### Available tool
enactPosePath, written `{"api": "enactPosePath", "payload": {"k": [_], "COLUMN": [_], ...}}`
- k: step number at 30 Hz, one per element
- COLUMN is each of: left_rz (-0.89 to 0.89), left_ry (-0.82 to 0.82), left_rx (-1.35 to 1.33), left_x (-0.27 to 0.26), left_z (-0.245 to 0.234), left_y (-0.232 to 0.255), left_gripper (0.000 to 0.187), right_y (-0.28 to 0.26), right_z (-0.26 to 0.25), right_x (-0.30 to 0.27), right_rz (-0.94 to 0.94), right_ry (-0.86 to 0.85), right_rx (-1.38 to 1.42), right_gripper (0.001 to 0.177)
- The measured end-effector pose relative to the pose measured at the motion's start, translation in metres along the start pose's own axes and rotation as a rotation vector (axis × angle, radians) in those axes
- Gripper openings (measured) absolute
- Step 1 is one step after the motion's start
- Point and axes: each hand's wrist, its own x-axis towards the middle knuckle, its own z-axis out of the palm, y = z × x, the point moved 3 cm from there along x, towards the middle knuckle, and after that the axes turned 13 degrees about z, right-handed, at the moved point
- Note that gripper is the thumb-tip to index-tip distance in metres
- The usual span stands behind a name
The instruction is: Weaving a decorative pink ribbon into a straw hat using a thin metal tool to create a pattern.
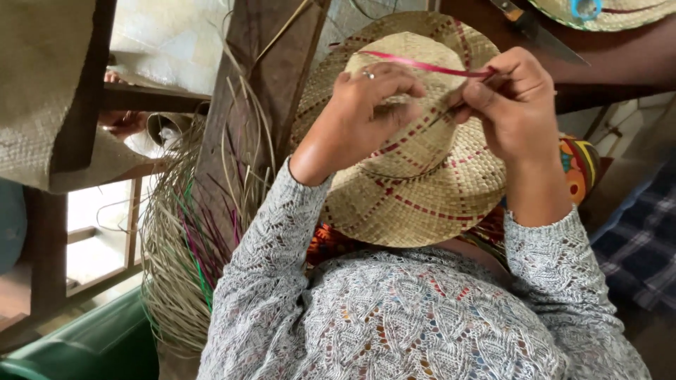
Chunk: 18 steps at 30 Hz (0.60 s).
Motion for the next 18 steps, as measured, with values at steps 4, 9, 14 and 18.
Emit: {"api": "enactPosePath", "payload": {"k": [4,9,14,18], "left_rz": [-0.314,-0.332,-0.420,-0.443], "left_ry": [-0.067,-0.056,-0.056,-0.069], "left_rx": [0.245,0.299,0.300,0.290], "left_x": [-0.011,-0.015,-0.011,-0.008], "left_z": [0.009,0.010,0.009,0.009], "left_y": [-0.007,-0.013,-0.012,-0.010], "left_gripper": [0.031,0.036,0.032,0.031], "right_y": [-0.008,-0.002,-0.011,-0.014], "right_z": [0.010,0.005,0.011,0.013], "right_x": [-0.002,0.005,0.007,0.006], "right_rz": [-0.108,-0.150,-0.198,-0.223], "right_ry": [-0.048,-0.063,0.015,0.010], "right_rx": [-0.086,-0.119,-0.358,-0.375], "right_gripper": [0.018,0.015,0.020,0.019]}}
